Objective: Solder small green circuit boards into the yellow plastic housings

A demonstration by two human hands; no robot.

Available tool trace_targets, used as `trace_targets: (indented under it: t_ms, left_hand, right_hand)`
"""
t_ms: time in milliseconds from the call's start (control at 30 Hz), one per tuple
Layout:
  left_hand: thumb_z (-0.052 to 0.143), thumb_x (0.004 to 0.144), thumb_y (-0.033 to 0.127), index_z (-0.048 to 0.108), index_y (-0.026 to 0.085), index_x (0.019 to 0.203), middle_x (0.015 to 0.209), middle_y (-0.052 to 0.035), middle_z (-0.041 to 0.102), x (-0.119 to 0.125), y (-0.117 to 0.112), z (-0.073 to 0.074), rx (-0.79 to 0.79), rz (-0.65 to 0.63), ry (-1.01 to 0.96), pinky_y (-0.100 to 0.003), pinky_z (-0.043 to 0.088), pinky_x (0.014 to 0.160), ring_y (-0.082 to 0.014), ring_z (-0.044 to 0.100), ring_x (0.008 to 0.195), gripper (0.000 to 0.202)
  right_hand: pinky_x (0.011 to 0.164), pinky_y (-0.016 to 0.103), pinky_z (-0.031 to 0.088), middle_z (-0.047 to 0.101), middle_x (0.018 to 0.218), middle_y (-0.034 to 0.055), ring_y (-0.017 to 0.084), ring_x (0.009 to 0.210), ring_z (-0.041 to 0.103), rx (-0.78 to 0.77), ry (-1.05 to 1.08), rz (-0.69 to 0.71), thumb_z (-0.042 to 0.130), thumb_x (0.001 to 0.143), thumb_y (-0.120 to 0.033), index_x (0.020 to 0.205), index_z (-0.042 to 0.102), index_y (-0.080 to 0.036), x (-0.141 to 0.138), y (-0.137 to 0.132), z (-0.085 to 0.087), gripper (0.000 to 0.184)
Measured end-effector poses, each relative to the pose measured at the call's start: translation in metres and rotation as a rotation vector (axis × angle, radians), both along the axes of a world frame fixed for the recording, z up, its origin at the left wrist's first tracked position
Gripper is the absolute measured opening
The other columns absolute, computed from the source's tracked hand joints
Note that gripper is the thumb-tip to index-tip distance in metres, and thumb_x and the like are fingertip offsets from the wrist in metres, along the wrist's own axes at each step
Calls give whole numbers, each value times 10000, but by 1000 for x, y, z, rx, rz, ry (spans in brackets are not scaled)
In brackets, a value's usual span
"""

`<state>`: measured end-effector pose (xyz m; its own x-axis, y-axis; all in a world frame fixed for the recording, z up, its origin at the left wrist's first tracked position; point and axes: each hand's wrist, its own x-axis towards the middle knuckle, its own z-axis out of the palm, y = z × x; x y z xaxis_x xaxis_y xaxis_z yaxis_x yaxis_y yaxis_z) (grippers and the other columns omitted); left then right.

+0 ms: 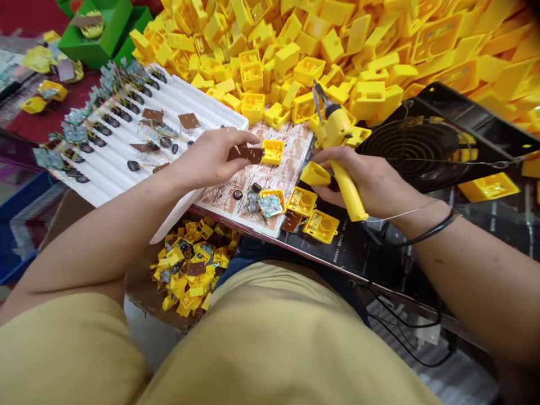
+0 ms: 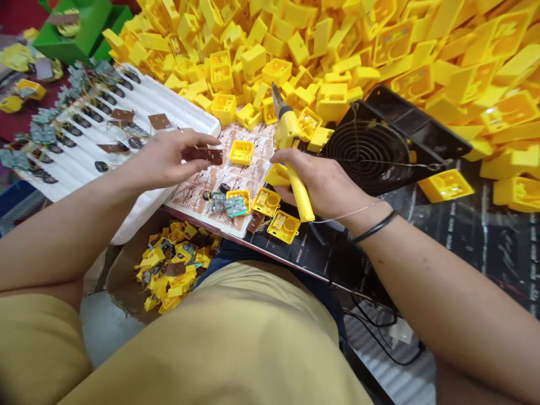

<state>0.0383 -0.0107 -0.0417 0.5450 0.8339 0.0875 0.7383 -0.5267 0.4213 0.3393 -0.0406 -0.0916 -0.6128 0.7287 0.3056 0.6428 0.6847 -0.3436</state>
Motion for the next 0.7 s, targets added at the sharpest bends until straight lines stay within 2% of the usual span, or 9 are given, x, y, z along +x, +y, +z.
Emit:
trace_targets:
  t_ms: [100, 167, 267, 367, 433, 500, 533, 600, 700]
  left_hand:
    - [507, 869, 204, 660, 203, 1114, 1124, -81, 723, -2, -4, 5, -2, 36, -170, -318, 568, 877, -176, 702, 983, 289]
    - [491, 835, 162, 655, 195, 1058, 1092, -74, 733, -4, -7, 1, -5, 26, -194, -297, 573, 855, -153, 699, 938, 279]
    - [471, 772, 115, 673, 178, 984, 1015, -46, 754, -14, -11, -10, -7, -84, -5, -306, 568, 866, -153, 697, 926, 300]
    - [452, 768, 83, 719, 199, 985, 1068, -19, 765, -23, -16, -14, -7, -218, 243, -308, 543, 922, -154, 698, 995, 363]
    - [434, 794, 83, 727, 221, 1080, 1119, -15, 761, -26, -19, -10, 47, -159, 313, -310, 532, 914, -153, 697, 994, 432]
    - [433, 855, 139, 722, 232, 1145, 1063, -35, 769, -24, -19, -4, 161, -7, 353, -351, 519, 900, -180, 697, 947, 420]
    - [443, 893, 196, 737, 230, 1116, 1001, -50, 774, -23, -18, -2, 221, 57, 380, -390, 504, 914, -203, 692, 931, 371]
    - [474, 934, 325, 776, 224, 956, 860, -75, 764, -19, -13, -1, 305, 97, 444, -475, 454, 964, -248, 673, 918, 318]
    - [554, 896, 425, 754, 220, 732, 727, -81, 723, -14, -1, -9, 295, 18, 519, -531, 404, 987, -276, 641, 907, 330]
  right_hand:
    - [571, 281, 488, 678, 841, 26, 175, 643, 639, -43, 7, -28, 507, 916, -362, 1263, 489, -223, -12, -1, 4, 374]
    - [531, 281, 452, 669, 793, 18, 179, 603, 623, -25, -20, -29, 477, 904, -323, 1254, 505, -210, -16, 3, 1, 369]
    - [527, 301, 439, 689, 852, 54, 215, 666, 651, 26, -45, -41, 456, 902, -309, 1241, 535, -192, -15, 10, -6, 367]
    - [677, 348, 520, 698, 937, 95, 260, 857, 685, 93, -50, -76, 438, 958, -343, 1243, 551, -176, -10, 14, -9, 349]
    - [755, 375, 545, 697, 959, 96, 263, 897, 684, 139, -52, -106, 459, 990, -413, 1247, 548, -182, -9, 14, -9, 357]
    - [755, 382, 559, 697, 980, 98, 262, 884, 686, 162, -53, -116, 510, 983, -503, 1260, 532, -189, -10, 14, -9, 420]
    - [753, 384, 564, 698, 996, 105, 266, 889, 688, 161, -52, -108, 533, 972, -532, 1269, 522, -190, -10, 14, -9, 453]
    - [773, 395, 571, 698, 1038, 125, 283, 929, 691, 149, -45, -79, 569, 957, -531, 1284, 509, -193, -12, 14, -10, 474]
    - [809, 424, 578, 691, 1079, 138, 300, 966, 690, 133, -27, -58, 594, 949, -453, 1298, 495, -197, -13, 16, -12, 444]
